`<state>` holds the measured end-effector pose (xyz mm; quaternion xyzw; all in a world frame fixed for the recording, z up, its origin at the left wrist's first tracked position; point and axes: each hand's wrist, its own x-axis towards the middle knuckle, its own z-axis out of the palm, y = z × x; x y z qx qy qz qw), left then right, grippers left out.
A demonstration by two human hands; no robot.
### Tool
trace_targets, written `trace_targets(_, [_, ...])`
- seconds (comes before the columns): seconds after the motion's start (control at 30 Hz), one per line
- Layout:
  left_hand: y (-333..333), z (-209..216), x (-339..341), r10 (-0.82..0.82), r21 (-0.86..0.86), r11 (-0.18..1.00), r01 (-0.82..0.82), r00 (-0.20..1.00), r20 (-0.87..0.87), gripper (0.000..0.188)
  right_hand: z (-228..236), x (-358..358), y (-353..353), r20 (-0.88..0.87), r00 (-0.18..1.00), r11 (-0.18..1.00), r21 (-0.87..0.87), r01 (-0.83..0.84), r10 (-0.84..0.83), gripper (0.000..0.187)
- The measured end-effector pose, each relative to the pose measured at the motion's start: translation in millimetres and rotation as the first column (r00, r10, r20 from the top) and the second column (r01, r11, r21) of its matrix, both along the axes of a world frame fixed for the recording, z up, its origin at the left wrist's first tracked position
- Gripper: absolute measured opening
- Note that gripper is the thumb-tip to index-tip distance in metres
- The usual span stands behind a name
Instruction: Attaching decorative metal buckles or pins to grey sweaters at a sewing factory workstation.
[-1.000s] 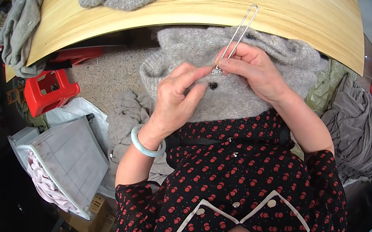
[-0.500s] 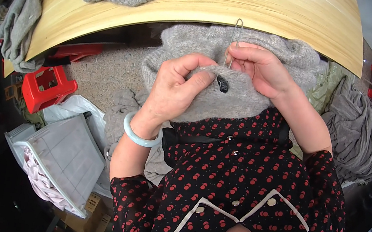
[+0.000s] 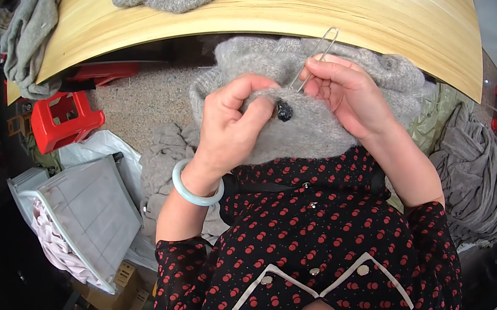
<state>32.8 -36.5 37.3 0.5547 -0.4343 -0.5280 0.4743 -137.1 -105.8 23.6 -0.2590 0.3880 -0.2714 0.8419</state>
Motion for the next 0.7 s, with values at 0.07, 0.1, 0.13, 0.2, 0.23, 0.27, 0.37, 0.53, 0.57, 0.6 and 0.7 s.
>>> trace_targets(0.07, [-1.3, 5.3, 3.6, -0.078, 0.084, 0.993, 0.084, 0.994, -0.072, 0.012, -5.0, -3.8, -1.6, 0.046, 0.997, 0.998, 0.013, -0.055, 0.055, 0.014])
trace_targets(0.1, [-1.6, 7.1, 5.0, -0.149, 0.162, 0.972, 0.173, 0.977, -0.151, 0.013, -6.4, -5.7, -2.2, 0.092, 0.990, 0.994, 0.025, -0.110, 0.108, 0.013])
trace_targets(0.13, [-1.3, 6.7, 5.3, -0.148, 0.162, 0.972, 0.172, 0.977, -0.151, 0.013, -3.6, -7.3, -2.2, 0.093, 0.990, 0.994, 0.025, -0.111, 0.108, 0.013])
trace_targets(0.2, [-1.8, 5.0, 6.0, -0.231, 0.006, 0.973, 0.231, 0.969, 0.093, 0.013, 5.6, -9.3, -2.6, 0.004, 0.991, 0.991, -0.019, -0.136, 0.136, 0.013])
trace_targets(0.23, [-2.2, 4.6, 6.6, -0.232, 0.006, 0.973, 0.232, 0.968, 0.093, 0.013, 5.5, -9.1, -2.1, 0.004, 0.991, 0.991, -0.019, -0.135, 0.135, 0.013])
trace_targets(0.27, [-2.7, 4.3, 6.9, -0.238, -0.018, 0.970, 0.244, 0.959, 0.157, 0.013, 5.3, -9.4, -1.6, -0.046, 0.979, 0.974, -0.101, -0.201, 0.197, 0.013])
trace_targets(0.37, [-4.2, 1.5, 5.6, -0.221, -0.043, 0.970, 0.239, 0.943, 0.249, 0.013, 0.8, -6.8, 0.9, -0.131, 0.955, 0.926, -0.240, -0.290, 0.265, 0.014])
trace_targets(0.53, [-2.4, -6.7, 2.8, -0.201, 0.099, 0.978, 0.182, 0.949, 0.242, 0.011, -3.2, -7.8, 1.2, -0.233, 0.917, 0.877, -0.289, -0.383, 0.324, 0.018])
trace_targets(0.57, [-3.3, -9.6, 0.4, -0.121, 0.094, 0.990, 0.109, 0.984, 0.135, 0.011, -2.4, -6.3, 2.0, -0.362, 0.900, 0.850, -0.369, -0.376, 0.242, 0.017])
trace_targets(0.6, [-3.8, -11.3, -1.7, -0.038, 0.096, 0.995, 0.035, 0.999, 0.025, 0.011, -1.5, -5.6, 3.3, -0.476, 0.868, 0.812, -0.444, -0.378, 0.144, 0.017])
trace_targets(0.7, [-1.4, -11.1, -3.7, 0.059, 0.146, 0.987, -0.064, 0.997, 0.039, 0.011, 4.6, -6.6, 16.0, -0.356, 0.827, 0.328, -0.918, -0.223, -0.435, 0.015])
